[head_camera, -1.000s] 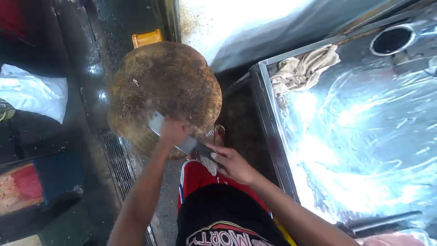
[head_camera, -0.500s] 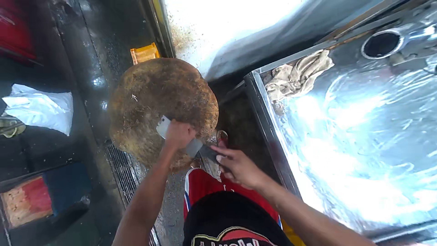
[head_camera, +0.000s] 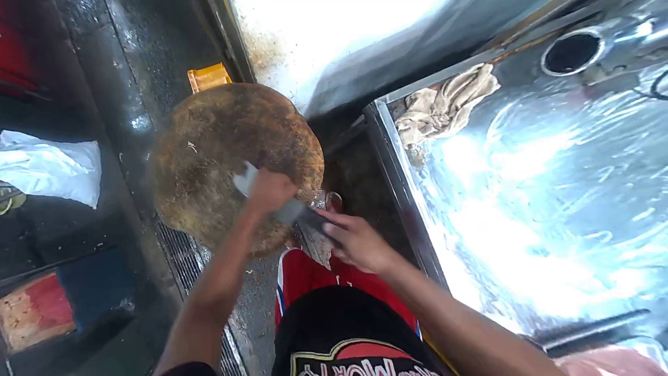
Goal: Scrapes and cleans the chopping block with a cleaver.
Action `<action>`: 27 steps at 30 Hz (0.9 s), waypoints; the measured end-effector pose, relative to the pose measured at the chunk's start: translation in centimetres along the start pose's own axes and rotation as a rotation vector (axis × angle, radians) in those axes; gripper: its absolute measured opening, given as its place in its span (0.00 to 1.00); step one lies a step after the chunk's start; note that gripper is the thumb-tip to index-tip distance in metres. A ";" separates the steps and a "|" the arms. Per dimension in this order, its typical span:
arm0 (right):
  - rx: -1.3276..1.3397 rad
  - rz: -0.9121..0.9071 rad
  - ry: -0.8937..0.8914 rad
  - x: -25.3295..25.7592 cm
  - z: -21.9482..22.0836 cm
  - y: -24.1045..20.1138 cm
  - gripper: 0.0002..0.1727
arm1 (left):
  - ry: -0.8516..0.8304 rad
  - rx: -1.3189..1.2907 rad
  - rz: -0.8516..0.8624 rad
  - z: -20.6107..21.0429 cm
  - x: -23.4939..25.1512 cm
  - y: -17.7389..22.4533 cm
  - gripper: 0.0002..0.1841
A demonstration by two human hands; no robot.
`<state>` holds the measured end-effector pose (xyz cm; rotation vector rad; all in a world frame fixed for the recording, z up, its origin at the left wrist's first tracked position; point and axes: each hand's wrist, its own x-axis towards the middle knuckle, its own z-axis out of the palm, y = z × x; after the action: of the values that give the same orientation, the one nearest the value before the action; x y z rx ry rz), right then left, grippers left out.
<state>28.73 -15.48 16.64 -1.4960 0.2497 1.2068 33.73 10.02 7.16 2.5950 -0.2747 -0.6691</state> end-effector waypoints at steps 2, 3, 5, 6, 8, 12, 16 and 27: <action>0.055 -0.040 -0.020 2.6 2.1 -0.6 0.27 | 0.122 0.125 -0.013 -1.3 -0.4 -3.4 0.22; 0.064 -0.043 -0.016 2.4 1.9 -0.3 0.26 | 0.141 0.147 -0.025 -1.5 -0.5 -3.2 0.22; 0.025 -0.013 0.020 -0.1 -0.5 1.4 0.26 | 0.089 0.117 -0.062 0.0 -0.7 0.4 0.23; 0.000 0.006 0.044 -1.8 -2.2 2.2 0.26 | 0.065 0.084 -0.061 1.1 -0.2 2.8 0.23; 0.000 0.048 0.071 -4.9 -5.0 3.5 0.28 | 0.030 0.015 -0.027 3.3 0.2 6.9 0.24; -0.048 -0.024 0.042 -1.0 -1.8 0.6 0.27 | -0.036 -0.016 -0.028 0.1 0.5 2.5 0.23; -0.008 -0.089 -0.019 4.6 2.0 -0.2 0.26 | 0.085 0.139 -0.108 -2.7 0.1 -4.2 0.23; -0.045 -0.047 0.004 2.4 1.8 -0.5 0.26 | -0.006 0.035 -0.034 -0.5 -0.2 -2.6 0.25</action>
<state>29.18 -12.82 15.39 -1.5356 0.1899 1.1785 34.00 12.56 6.47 2.6364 -0.2463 -0.6906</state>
